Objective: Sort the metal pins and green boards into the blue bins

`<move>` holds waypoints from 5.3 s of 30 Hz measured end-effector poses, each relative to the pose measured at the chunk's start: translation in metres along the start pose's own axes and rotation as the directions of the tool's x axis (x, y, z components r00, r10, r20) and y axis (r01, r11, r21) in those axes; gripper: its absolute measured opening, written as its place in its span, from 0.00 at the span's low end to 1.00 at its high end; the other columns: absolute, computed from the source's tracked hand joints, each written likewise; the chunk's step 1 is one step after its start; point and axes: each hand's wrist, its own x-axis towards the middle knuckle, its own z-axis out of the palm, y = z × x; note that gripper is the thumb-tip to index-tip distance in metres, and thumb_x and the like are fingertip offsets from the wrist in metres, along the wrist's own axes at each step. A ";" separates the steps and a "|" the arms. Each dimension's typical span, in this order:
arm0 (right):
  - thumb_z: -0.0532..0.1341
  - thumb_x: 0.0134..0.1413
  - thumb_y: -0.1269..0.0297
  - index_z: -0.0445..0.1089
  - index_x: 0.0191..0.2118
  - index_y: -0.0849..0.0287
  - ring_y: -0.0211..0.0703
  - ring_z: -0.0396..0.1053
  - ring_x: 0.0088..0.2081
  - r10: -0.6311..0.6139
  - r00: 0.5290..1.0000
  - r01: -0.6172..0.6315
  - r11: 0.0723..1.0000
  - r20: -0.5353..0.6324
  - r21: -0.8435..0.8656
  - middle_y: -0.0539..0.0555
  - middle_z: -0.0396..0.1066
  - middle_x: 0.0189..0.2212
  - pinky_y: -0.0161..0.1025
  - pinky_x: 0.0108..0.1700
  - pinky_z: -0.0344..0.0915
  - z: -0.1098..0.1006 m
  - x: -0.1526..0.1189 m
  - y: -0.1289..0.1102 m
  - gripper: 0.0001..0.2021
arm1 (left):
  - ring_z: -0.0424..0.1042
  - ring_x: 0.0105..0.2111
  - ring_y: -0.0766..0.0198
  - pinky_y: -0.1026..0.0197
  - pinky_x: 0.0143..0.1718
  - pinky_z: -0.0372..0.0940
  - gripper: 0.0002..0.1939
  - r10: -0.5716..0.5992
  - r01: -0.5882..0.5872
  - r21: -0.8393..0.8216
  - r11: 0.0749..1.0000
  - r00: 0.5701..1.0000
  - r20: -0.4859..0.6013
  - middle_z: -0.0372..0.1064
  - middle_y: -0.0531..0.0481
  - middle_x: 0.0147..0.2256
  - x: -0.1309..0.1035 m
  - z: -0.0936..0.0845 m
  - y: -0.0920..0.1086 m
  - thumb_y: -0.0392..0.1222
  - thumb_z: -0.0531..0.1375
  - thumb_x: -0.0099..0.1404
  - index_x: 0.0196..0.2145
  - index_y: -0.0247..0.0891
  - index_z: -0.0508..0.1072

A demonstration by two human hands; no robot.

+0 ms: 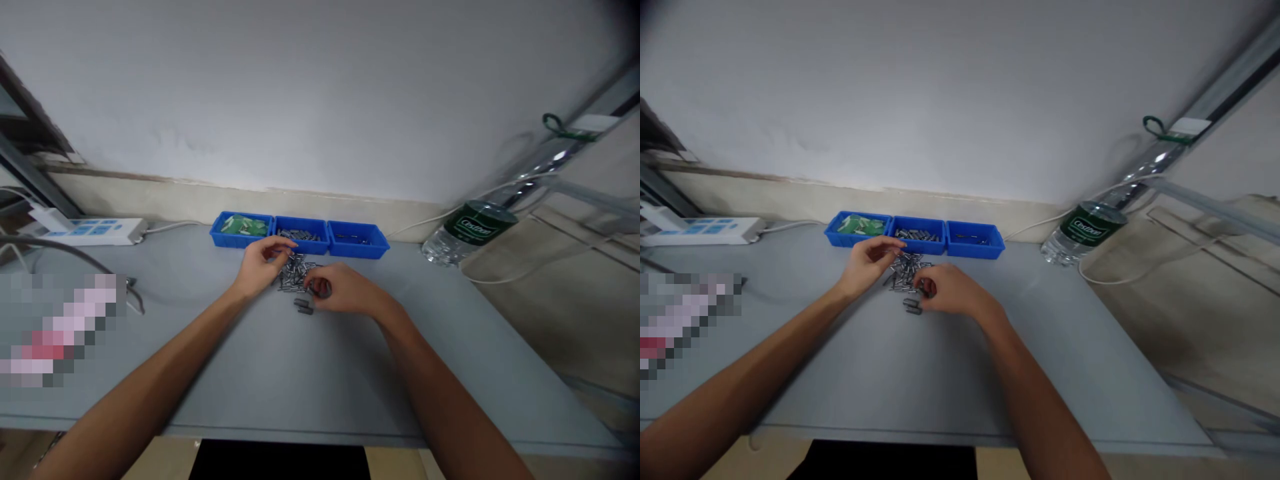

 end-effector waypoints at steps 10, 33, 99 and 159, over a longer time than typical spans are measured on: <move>0.73 0.49 0.57 0.77 0.36 0.56 0.46 0.79 0.39 0.149 0.931 0.058 0.840 -0.332 0.540 0.53 0.80 0.35 0.45 0.46 0.75 -0.003 0.005 -0.002 0.10 | 0.79 0.36 0.60 0.56 0.44 0.75 0.08 -0.044 0.056 -0.135 0.989 0.995 0.085 0.81 0.45 0.36 -0.001 0.002 0.003 0.41 0.66 0.62 0.39 0.37 0.81; 0.73 0.47 0.63 0.70 0.36 0.56 0.40 0.73 0.33 0.060 0.998 -0.041 0.907 -0.031 0.419 0.48 0.74 0.30 0.38 0.37 0.69 0.006 0.004 -0.004 0.13 | 0.82 0.40 0.55 0.51 0.50 0.77 0.11 -0.082 0.087 -0.133 0.987 0.996 0.042 0.82 0.42 0.39 0.000 0.000 -0.002 0.44 0.72 0.58 0.36 0.35 0.82; 0.68 0.43 0.73 0.74 0.35 0.57 0.38 0.70 0.29 -0.011 0.994 -0.010 0.980 0.107 0.197 0.47 0.73 0.27 0.35 0.31 0.66 0.010 0.002 -0.007 0.10 | 0.78 0.53 0.52 0.46 0.60 0.71 0.16 0.021 -0.024 -0.077 0.997 0.999 -0.046 0.79 0.41 0.52 0.003 -0.002 -0.008 0.37 0.64 0.62 0.48 0.36 0.81; 0.62 0.55 0.76 0.78 0.41 0.57 0.45 0.77 0.38 0.096 0.862 -0.128 0.991 -0.497 -0.031 0.55 0.81 0.38 0.42 0.44 0.71 0.008 0.011 0.039 0.11 | 0.73 0.55 0.44 0.41 0.59 0.68 0.19 0.029 -0.258 0.569 0.781 0.925 0.379 0.76 0.40 0.53 -0.005 -0.026 -0.014 0.37 0.62 0.62 0.51 0.41 0.80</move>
